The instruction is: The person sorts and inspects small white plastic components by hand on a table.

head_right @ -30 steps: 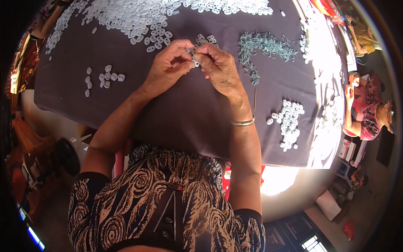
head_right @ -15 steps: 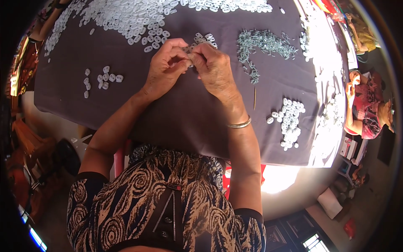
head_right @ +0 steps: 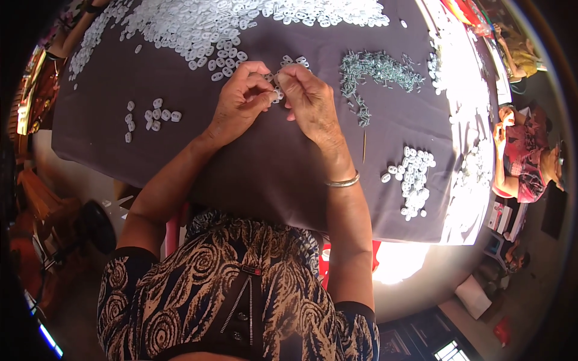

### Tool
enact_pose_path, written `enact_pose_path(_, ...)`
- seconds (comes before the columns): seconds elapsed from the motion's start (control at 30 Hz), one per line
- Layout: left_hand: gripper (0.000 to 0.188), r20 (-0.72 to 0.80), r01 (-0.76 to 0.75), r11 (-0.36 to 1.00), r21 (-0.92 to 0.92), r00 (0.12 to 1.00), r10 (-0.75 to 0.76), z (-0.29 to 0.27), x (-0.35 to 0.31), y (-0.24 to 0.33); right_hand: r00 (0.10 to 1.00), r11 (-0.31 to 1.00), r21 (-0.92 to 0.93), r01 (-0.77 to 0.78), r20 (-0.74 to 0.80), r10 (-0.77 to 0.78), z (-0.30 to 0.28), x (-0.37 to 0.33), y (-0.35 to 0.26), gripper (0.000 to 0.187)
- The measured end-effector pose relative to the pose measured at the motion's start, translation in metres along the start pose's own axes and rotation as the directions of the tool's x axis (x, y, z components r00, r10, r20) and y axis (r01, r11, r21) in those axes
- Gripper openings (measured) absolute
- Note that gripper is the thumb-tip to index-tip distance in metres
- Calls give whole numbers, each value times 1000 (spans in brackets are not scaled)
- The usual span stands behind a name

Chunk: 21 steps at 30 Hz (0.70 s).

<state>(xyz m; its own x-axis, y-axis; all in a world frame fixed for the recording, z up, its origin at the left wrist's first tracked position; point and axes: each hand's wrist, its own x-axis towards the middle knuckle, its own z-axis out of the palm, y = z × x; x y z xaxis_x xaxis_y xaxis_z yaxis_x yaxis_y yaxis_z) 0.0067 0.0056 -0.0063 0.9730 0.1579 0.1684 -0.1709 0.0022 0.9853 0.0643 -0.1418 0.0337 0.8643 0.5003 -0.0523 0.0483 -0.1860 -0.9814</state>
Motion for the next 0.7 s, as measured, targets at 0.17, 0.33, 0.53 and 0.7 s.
enact_pose_path(0.17,13,-25,-24,999,21,999,25,0,0,-2,999,991,133,-26,-18,28,-6,-1,1,21)
enact_pose_path(0.33,40,-35,-38,999,26,999,39,-5,3,-9,995,998,60,-9,96,3,-10,-2,9,13)
enact_pose_path(0.53,37,-34,-53,999,10,998,53,-4,2,-4,994,994,112,-7,105,-5,-3,-2,14,10)
enact_pose_path(0.7,35,-41,-20,997,-68,999,17,-2,2,2,997,995,99,-2,80,-6,-1,-3,12,11)
